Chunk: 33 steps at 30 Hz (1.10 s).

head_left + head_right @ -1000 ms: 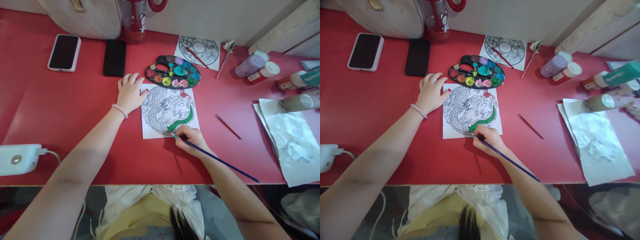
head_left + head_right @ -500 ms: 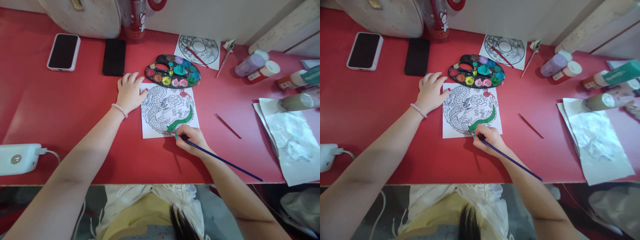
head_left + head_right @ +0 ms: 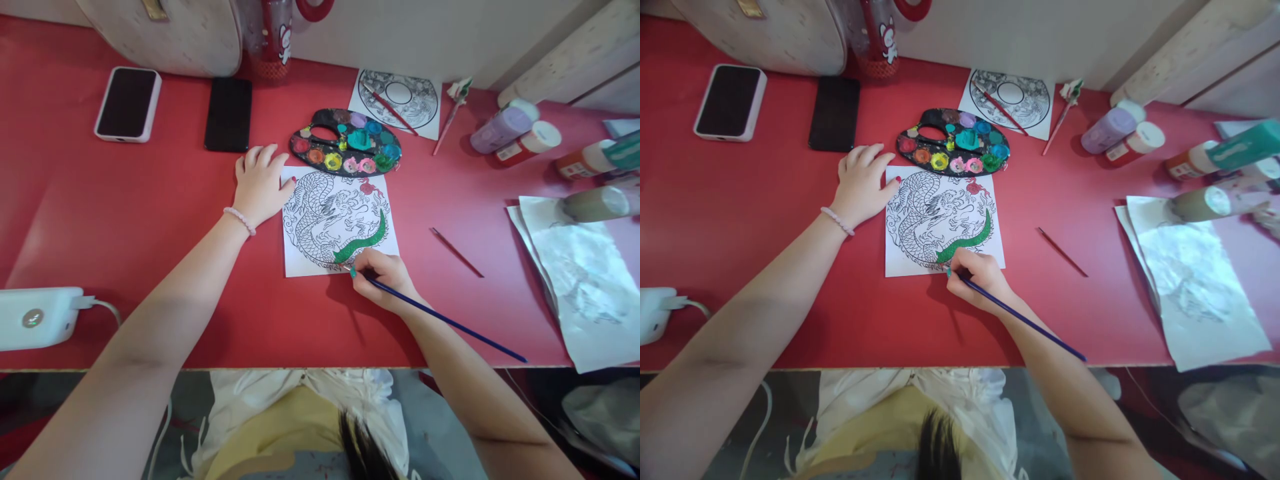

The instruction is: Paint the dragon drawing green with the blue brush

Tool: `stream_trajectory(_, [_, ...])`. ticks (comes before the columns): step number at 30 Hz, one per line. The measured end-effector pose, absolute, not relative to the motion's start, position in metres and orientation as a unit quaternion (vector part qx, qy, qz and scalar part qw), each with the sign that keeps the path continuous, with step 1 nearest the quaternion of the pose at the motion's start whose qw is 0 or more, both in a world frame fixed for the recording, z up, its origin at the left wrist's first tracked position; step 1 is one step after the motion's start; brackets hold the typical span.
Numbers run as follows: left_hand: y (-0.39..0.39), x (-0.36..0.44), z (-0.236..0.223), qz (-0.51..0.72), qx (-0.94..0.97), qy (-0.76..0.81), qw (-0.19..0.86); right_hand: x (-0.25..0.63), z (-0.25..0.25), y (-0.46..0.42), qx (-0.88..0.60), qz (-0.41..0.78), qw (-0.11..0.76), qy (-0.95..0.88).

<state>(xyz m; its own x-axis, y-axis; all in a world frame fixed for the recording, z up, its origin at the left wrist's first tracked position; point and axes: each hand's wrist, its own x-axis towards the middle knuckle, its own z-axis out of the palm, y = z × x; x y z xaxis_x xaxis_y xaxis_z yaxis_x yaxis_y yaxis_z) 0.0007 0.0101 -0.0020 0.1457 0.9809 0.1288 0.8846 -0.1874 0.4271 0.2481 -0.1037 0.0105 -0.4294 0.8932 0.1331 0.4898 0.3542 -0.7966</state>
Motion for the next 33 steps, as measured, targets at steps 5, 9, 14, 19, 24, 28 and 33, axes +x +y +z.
stream_trajectory(5, [0.0101, 0.0009, -0.0003, 0.186, 0.743, 0.625, 0.149, 0.2469, 0.0109, -0.1035, -0.443, 0.348, 0.285, -0.775])
stream_trajectory(9, [0.0106, 0.0007, -0.0012, 0.188, 0.745, 0.624, 0.143, 0.2484, 0.0111, -0.1038, -0.452, 0.338, 0.300, -0.769])
stream_trajectory(14, [0.0110, 0.0008, -0.0030, 0.195, 0.746, 0.623, 0.129, 0.2480, 0.0131, -0.1039, -0.473, 0.361, 0.303, -0.745])
stream_trajectory(19, [0.0111, 0.0011, -0.0036, 0.195, 0.746, 0.624, 0.124, 0.2463, 0.0113, -0.1043, -0.492, 0.377, 0.302, -0.725])
stream_trajectory(24, [0.0106, 0.0016, -0.0025, 0.187, 0.749, 0.624, 0.118, 0.2462, 0.0099, -0.1038, -0.503, 0.373, 0.286, -0.726])
stream_trajectory(28, [0.0102, 0.0019, -0.0009, 0.180, 0.746, 0.629, 0.127, 0.2455, 0.0095, -0.1031, -0.506, 0.364, 0.286, -0.727])
stream_trajectory(33, [0.0109, 0.0012, -0.0027, 0.196, 0.748, 0.622, 0.127, 0.2445, 0.0094, -0.1032, -0.506, 0.360, 0.282, -0.731])
